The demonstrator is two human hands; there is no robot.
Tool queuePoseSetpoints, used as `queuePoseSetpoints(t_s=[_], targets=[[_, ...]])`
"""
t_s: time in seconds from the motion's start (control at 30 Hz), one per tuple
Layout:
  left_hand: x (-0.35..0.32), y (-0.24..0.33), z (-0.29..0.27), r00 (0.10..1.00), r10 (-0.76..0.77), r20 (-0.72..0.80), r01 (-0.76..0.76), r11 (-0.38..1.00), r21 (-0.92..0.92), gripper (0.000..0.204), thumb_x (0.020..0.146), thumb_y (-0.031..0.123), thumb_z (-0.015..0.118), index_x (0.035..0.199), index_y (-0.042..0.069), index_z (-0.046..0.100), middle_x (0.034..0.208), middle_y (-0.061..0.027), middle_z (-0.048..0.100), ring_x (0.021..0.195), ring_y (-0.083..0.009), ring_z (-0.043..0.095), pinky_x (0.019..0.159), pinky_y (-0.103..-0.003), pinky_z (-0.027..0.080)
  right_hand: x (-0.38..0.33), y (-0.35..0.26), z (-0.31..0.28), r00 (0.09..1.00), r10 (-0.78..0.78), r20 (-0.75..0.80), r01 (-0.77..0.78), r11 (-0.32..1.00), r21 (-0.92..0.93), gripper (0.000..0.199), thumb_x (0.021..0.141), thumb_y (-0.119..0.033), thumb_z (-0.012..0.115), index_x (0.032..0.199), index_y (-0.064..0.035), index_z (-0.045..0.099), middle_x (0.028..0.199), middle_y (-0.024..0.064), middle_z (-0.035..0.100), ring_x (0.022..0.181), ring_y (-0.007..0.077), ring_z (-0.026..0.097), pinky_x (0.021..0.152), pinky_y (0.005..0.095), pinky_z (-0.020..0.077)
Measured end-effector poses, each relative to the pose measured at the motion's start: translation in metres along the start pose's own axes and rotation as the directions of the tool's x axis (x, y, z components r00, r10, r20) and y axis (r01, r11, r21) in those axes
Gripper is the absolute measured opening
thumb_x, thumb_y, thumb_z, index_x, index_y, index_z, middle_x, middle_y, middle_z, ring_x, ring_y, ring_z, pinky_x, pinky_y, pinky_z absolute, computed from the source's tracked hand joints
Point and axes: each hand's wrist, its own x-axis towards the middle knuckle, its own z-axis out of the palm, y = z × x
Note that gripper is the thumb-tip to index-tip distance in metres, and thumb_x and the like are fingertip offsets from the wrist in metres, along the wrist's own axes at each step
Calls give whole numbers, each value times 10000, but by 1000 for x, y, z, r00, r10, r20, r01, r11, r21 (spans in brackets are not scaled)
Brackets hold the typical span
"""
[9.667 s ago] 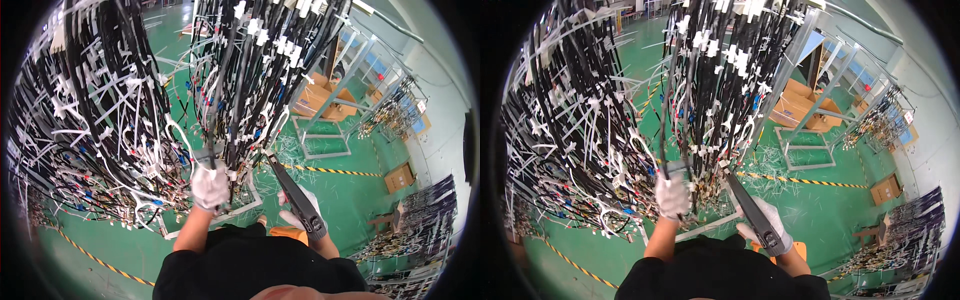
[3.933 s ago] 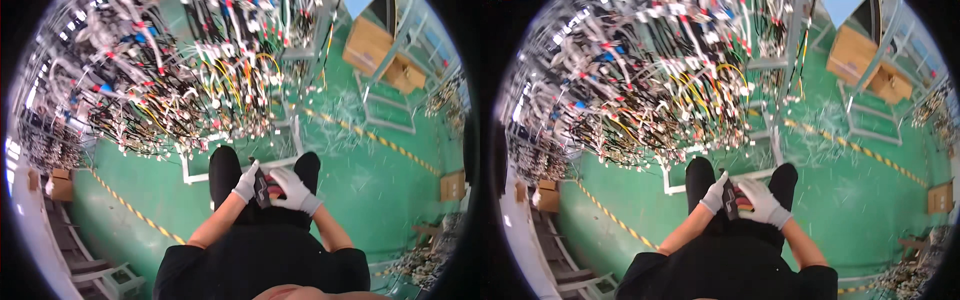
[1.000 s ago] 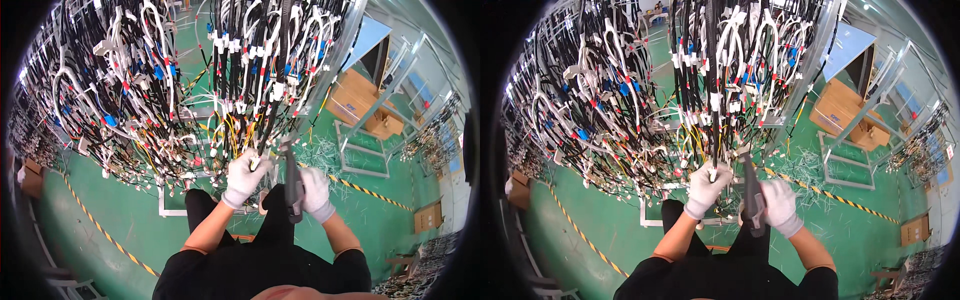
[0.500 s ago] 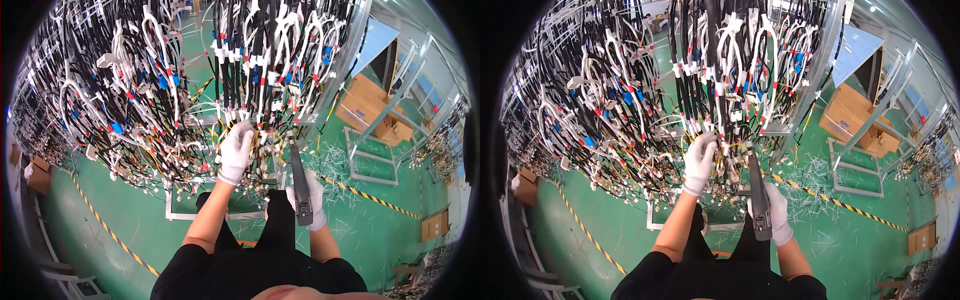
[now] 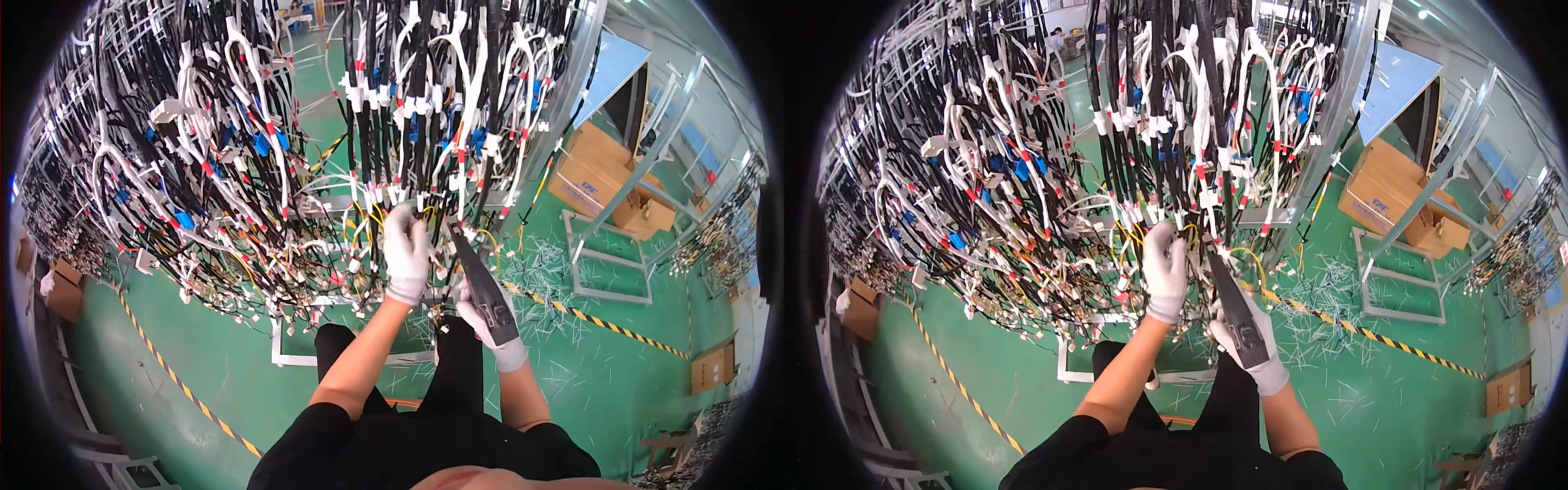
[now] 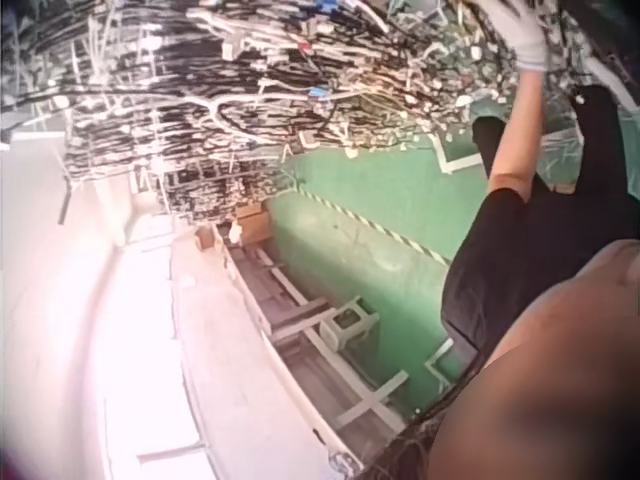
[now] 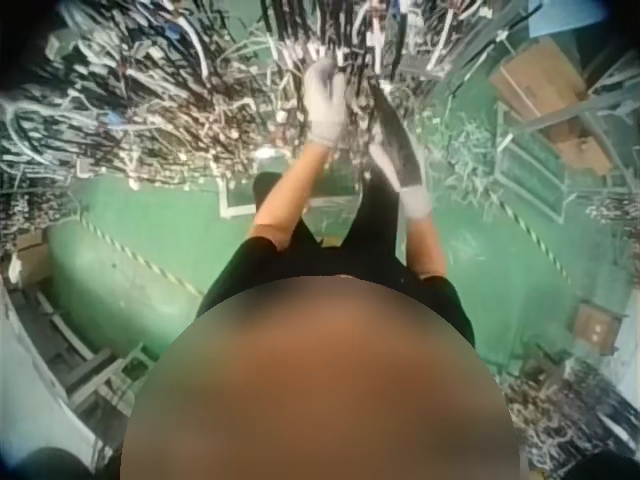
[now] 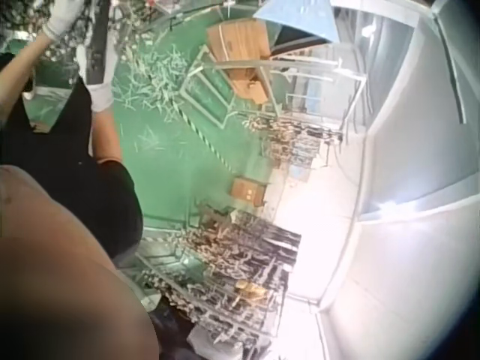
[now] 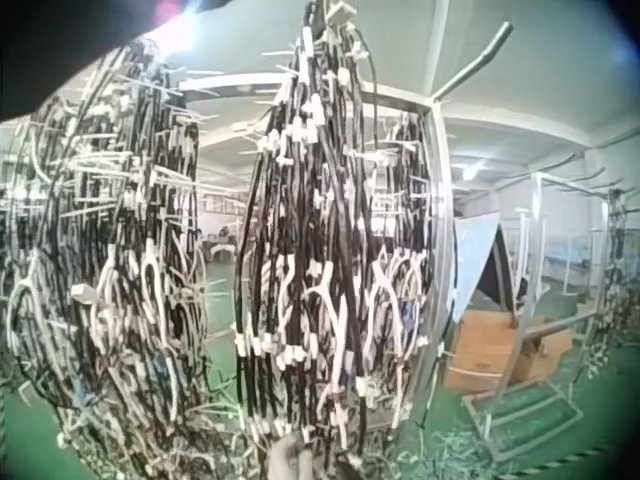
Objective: Use a cable tie gun to secure bundles of wires in a factory environment.
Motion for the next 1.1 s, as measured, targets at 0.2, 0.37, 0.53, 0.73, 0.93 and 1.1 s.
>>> queuePoseSetpoints(t_s=[0.2, 0.37, 0.53, 0.73, 0.93, 1.1], targets=[[4, 6, -17, 978, -187, 97, 189, 982, -18, 351, 955, 94, 609, 1268, -27, 506, 1064, -196, 633, 938, -316, 629, 857, -373, 499, 18, -14, 18, 999, 19, -27, -21, 997, -71, 335, 798, -8, 735, 1102, -35, 599, 837, 5, 636, 733, 89, 610, 660, 255, 498], [-14, 36, -83, 942, -295, -157, 264, 945, -195, 340, 992, 84, 555, 1304, -38, 498, 1029, -142, 630, 894, -184, 609, 822, -310, 505, 20, 16, 16, 982, -3, -191, 35, 986, 163, 323, 856, -33, 725, 1149, -17, 591, 899, -4, 628, 789, 74, 589, 725, 256, 516], [-14, 36, -126, 973, -218, -76, 204, 966, -159, 190, 996, 125, 552, 1124, -1, 613, 918, -18, 608, 749, -63, 522, 667, -220, 443, -1, -53, 15, 888, -392, 241, 454, 836, -309, 397, 759, -136, 752, 1102, 11, 617, 889, 141, 610, 761, 322, 615, 700, 377, 492], [7, 31, -185, 759, -321, 567, 652, 365, -665, 213, 961, 242, 653, 966, 40, 585, 609, 14, 480, 474, -47, 378, 431, -218, 301, 39, -93, 3, 761, -319, 565, 509, 834, -214, 376, 728, -23, 734, 1082, 37, 622, 917, 149, 612, 802, 318, 633, 725, 362, 506], [2, 32, -195, 777, -256, 575, 628, 361, -689, 126, 1013, 188, 566, 1038, 70, 601, 677, 50, 470, 494, -8, 304, 432, -185, 212, 44, -118, 20, 596, -231, 769, 538, 826, -168, 396, 748, -36, 753, 1108, 48, 610, 943, 151, 615, 810, 302, 636, 732, 356, 503], [0, 26, -190, 784, -259, 563, 619, 397, -678, 125, 1016, 185, 559, 1046, 68, 592, 697, 35, 487, 503, -15, 327, 436, -192, 225, 34, -107, 16, 616, -216, 757, 482, 864, -146, 391, 780, -80, 690, 1141, 19, 578, 1012, 169, 582, 911, 368, 600, 795, 372, 506]])
